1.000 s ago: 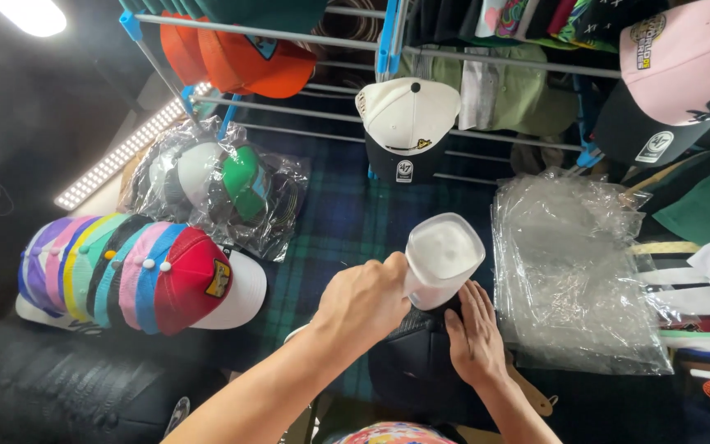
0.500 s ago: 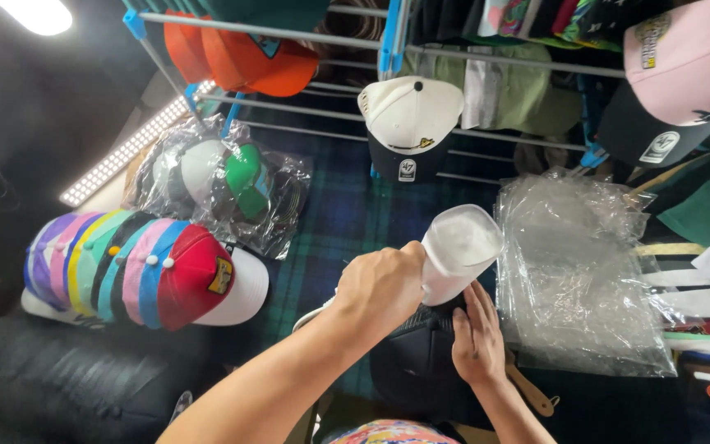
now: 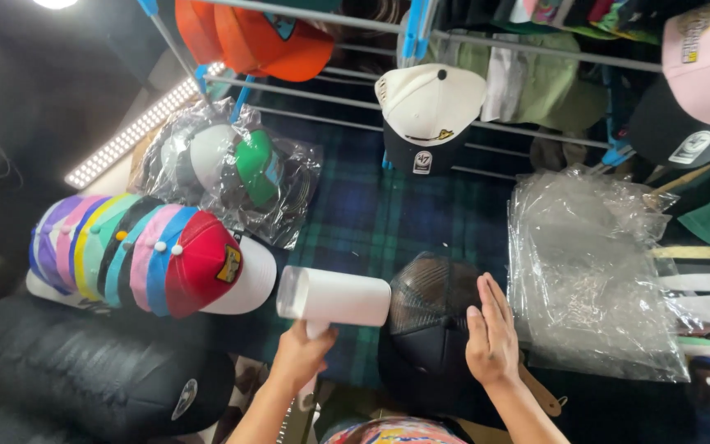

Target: Brushing and steaming a mesh hat to clean or reshape it

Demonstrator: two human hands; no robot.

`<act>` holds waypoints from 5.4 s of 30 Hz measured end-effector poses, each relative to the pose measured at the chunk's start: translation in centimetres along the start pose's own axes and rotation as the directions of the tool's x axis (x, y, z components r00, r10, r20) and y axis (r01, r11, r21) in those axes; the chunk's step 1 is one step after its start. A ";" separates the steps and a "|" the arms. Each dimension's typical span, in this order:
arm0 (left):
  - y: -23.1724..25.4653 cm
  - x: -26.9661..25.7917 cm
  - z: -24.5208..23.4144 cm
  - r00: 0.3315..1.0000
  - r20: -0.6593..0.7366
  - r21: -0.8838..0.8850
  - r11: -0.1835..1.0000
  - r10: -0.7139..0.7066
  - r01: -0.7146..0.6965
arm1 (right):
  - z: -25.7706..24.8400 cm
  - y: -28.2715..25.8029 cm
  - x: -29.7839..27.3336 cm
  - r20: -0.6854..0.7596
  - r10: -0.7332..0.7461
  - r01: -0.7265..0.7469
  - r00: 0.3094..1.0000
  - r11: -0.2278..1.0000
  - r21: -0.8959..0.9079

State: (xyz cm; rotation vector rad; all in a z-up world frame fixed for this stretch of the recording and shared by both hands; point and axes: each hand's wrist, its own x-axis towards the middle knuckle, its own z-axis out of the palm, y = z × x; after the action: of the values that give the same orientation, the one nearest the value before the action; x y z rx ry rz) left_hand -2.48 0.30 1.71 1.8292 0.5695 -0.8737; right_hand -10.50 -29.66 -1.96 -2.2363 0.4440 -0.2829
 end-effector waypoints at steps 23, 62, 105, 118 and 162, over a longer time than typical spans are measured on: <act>6.4 7.7 -2.7 0.920 0.370 0.059 0.984 0.132 -0.166 | 0.0 0.3 -0.3 -0.019 0.038 -0.038 0.999 0.999 0.006; 6.0 -11.4 13.4 0.546 0.628 -0.109 0.758 0.555 -0.644 | -10.3 -9.8 -1.8 0.257 0.479 -0.542 0.839 0.781 0.312; 2.2 -2.1 16.0 -0.011 0.031 0.682 -0.029 0.999 -0.731 | -15.4 0.1 6.8 0.437 0.652 -0.657 0.620 0.735 -0.166; 2.1 -2.1 16.0 -0.029 0.018 0.688 -0.034 0.999 -0.725 | -13.9 -7.0 6.0 0.335 0.173 -0.100 0.926 0.970 -0.223; 0.9 -1.2 16.0 -0.081 0.002 0.654 -0.063 0.997 -0.754 | -13.7 -10.6 3.8 0.304 0.309 -0.094 0.901 0.823 -0.560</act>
State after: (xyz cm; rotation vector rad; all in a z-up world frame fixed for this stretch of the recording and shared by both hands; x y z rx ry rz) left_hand -7.56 -14.77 -0.83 2.2324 -0.8655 0.6546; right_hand -9.43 -34.30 15.14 -2.6697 0.5983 0.4534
